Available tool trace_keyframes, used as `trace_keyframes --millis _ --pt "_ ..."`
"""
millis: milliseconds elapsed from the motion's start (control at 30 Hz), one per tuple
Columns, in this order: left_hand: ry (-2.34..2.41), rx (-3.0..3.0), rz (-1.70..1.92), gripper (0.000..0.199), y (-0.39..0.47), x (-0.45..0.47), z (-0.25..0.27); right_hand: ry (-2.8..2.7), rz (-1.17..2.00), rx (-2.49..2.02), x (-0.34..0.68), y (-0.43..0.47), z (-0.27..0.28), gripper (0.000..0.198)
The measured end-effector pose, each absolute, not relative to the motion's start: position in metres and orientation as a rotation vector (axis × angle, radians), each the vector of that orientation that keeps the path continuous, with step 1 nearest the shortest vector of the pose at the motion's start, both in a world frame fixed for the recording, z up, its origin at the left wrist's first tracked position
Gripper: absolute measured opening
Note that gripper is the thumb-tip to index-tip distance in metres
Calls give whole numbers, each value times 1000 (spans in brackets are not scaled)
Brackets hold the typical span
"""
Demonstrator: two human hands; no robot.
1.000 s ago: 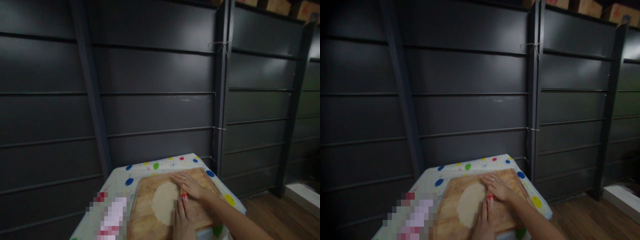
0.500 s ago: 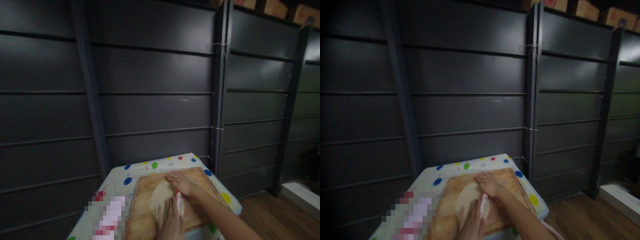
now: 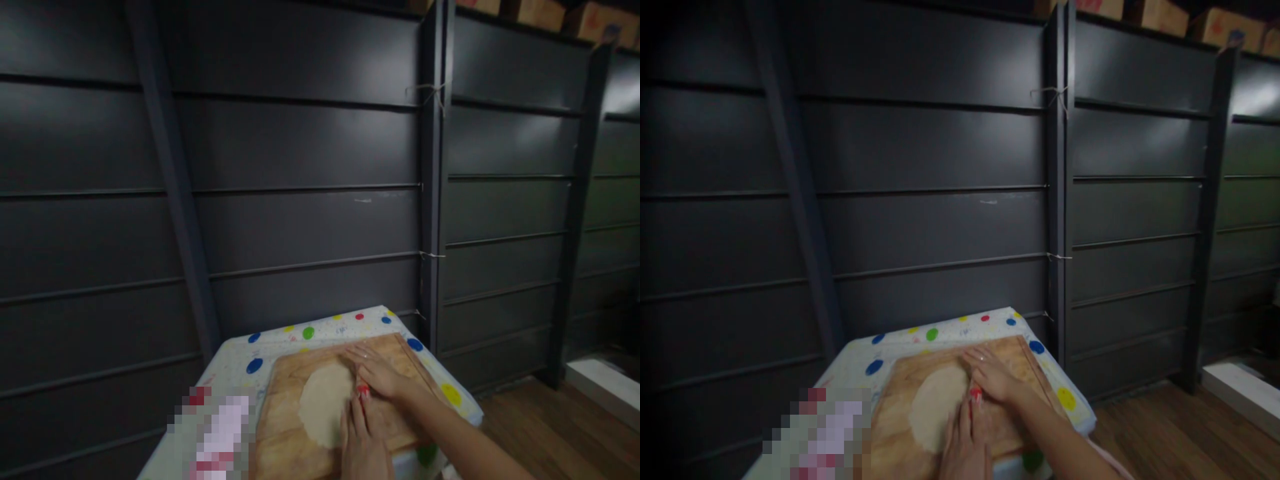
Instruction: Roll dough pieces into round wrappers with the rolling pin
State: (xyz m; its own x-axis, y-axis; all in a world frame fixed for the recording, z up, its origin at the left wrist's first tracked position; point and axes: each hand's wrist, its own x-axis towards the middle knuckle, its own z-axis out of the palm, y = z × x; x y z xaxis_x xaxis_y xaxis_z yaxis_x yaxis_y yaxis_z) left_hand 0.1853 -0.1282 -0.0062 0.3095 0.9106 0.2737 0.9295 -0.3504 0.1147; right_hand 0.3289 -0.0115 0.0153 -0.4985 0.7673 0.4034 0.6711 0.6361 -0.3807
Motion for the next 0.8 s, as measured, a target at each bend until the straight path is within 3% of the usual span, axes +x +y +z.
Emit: trace_keyframes --millis 200,500,667,800 --pt "-1858 -2394 -334 60 -136 216 -1 -2291 261 -1109 337 -17 14 55" --pt "-1717 -2633 -601 55 -138 232 -25 -2337 208 -1254 364 -50 30 57" --pt "-1361 -2908 -592 44 -134 208 -10 -2363 -6 -1257 385 -64 37 49" --pt "-950 -3046 -647 35 -125 189 1 -2432 67 -1161 390 -89 56 42"
